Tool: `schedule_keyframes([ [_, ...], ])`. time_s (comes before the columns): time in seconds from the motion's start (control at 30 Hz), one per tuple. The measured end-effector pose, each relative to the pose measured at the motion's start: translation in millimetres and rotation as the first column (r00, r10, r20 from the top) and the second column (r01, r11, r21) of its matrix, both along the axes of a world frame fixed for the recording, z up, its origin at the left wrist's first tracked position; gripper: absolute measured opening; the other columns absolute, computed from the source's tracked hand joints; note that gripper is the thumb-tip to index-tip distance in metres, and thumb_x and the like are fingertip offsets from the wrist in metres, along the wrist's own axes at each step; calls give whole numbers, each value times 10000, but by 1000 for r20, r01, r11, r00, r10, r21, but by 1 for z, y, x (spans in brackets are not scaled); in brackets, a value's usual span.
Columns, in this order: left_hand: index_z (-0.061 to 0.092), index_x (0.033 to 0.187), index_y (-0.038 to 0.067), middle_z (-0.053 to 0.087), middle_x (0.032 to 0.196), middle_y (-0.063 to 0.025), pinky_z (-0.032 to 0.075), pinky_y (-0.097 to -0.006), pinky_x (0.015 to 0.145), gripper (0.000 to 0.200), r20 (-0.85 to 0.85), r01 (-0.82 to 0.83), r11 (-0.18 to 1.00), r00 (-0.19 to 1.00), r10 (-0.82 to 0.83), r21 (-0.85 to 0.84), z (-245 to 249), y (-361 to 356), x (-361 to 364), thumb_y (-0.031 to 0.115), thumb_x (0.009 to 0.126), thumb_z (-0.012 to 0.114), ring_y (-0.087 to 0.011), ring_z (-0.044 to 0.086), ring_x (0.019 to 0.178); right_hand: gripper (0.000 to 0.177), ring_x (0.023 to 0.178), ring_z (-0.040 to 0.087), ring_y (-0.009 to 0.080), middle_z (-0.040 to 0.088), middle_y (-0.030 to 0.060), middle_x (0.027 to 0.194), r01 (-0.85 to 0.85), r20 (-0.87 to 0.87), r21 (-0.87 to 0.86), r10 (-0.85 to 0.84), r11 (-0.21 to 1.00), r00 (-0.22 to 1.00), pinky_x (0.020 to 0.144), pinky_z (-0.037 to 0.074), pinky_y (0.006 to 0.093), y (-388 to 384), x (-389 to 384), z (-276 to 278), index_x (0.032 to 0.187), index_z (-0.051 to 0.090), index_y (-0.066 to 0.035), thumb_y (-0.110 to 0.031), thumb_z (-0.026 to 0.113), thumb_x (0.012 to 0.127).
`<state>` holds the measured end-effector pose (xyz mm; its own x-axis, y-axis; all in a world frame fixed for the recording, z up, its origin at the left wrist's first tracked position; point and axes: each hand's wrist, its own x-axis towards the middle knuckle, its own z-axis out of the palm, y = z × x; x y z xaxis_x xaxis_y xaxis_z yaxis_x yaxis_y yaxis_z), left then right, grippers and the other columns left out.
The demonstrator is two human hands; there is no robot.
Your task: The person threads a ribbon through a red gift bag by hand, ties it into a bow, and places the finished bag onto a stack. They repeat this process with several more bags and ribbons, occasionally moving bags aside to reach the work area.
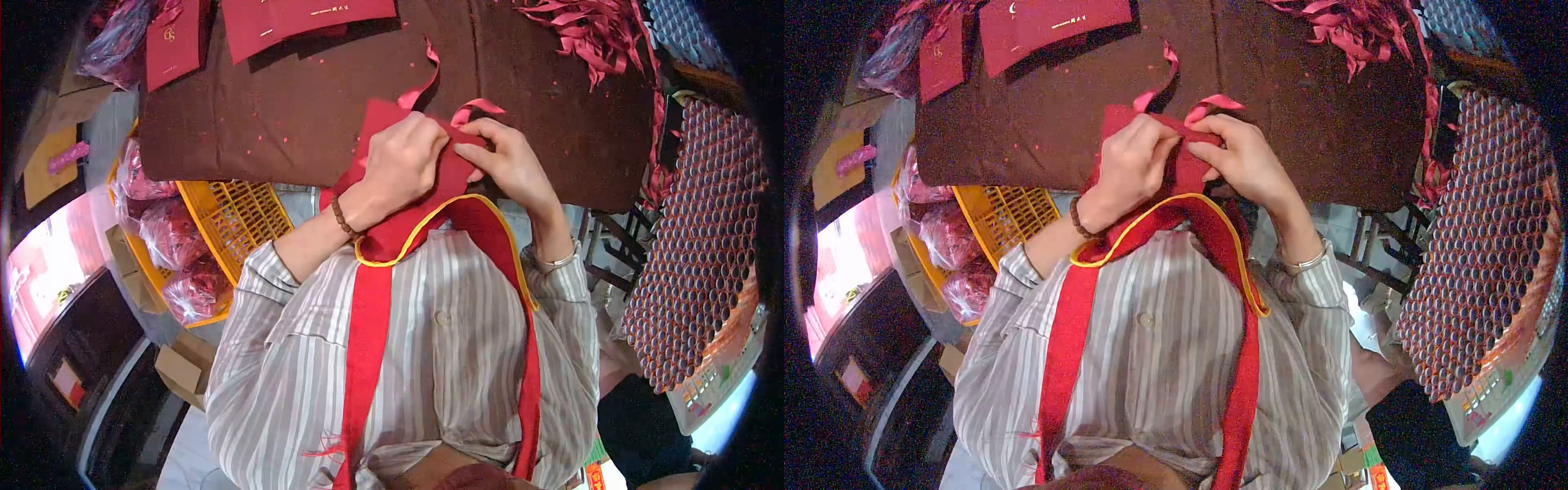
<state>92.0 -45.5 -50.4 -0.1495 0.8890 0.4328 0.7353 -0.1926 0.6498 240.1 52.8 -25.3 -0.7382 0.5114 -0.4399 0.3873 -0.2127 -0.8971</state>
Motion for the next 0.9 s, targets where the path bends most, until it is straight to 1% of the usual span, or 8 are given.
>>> schedule_keyframes([
  [0.13, 519, 777, 31, 511, 710, -129, 438, -375, 516, 80, 35, -8, 998, 999, 10, -60, 0, -1, -1, 32, 746, 592, -293, 552, 622, 190, 694, 558, 53, 594, 3, 858, -8, 43, -24, 9, 1000, 999, 580, 467, 193, 1, -1, 0, 1003, 582, 8, -128, 573, 871],
  [0.23, 515, 791, 40, 488, 690, -115, 431, -375, 513, 104, -51, 31, 999, 998, -30, 12, -4, -1, -1, 55, 726, 595, -283, 535, 607, 191, 688, 557, 54, 592, 2, 851, -13, -1, -43, 13, 999, 1000, 580, 466, 195, 2, 0, 0, 1008, 579, 8, -122, 576, 868],
  [0.37, 516, 794, 44, 480, 682, -112, 427, -374, 507, 112, -155, 45, 999, 987, -46, -9, -4, -1, -3, 62, 714, 593, -277, 526, 590, 192, 682, 559, 53, 596, 5, 845, -26, -32, 17, 27, 1000, 999, 577, 465, 192, 1, 1, -2, 1015, 581, 1, -119, 582, 865],
  [0.43, 527, 794, 42, 501, 698, -116, 436, -377, 520, 98, -103, 47, 999, 994, -48, -9, -2, -1, -3, 63, 732, 600, -286, 542, 610, 194, 680, 562, 54, 599, 7, 841, -16, -64, 19, 18, 1000, 998, 579, 466, 192, 1, 1, -2, 1016, 582, 1, -120, 584, 864],
  [0.47, 527, 794, 42, 501, 698, -116, 436, -377, 520, 98, -102, 48, 999, 994, -48, -9, -3, -1, -4, 63, 732, 600, -286, 542, 610, 201, 679, 565, 56, 605, 11, 847, -16, -16, -7, 16, 1000, 1000, 582, 470, 193, 1, 0, -1, 1024, 583, 0, -120, 584, 862],
  [0.53, 542, 793, 39, 528, 719, -116, 446, -381, 539, 85, 61, 10, 998, 998, -7, -57, -6, 1, -5, 72, 756, 611, -295, 560, 639, 208, 678, 569, 58, 611, 16, 853, -11, 32, -31, 12, 999, 999, 585, 474, 195, 2, -1, 0, 1032, 584, 0, -119, 584, 861],
  [0.63, 559, 792, 41, 549, 732, -112, 454, -379, 556, 76, 123, -13, 994, 992, 26, -107, -6, 1, -4, 84, 775, 620, -298, 574, 666, 241, 678, 573, 61, 621, 24, 867, 5, 141, -5, -4, 1000, 990, 588, 478, 197, 1, -5, 0, 1066, 578, 5, -117, 582, 858],
  [0.9, 572, 786, 46, 557, 730, -106, 457, -371, 556, 67, 133, -30, 997, 990, 39, -71, -4, -1, -5, 84, 771, 625, -287, 577, 662, 277, 707, 563, 48, 620, 11, 883, -17, 95, -106, 27, 994, 995, 580, 464, 184, 6, -3, 2, 1098, 566, 11, -122, 580, 856],
])
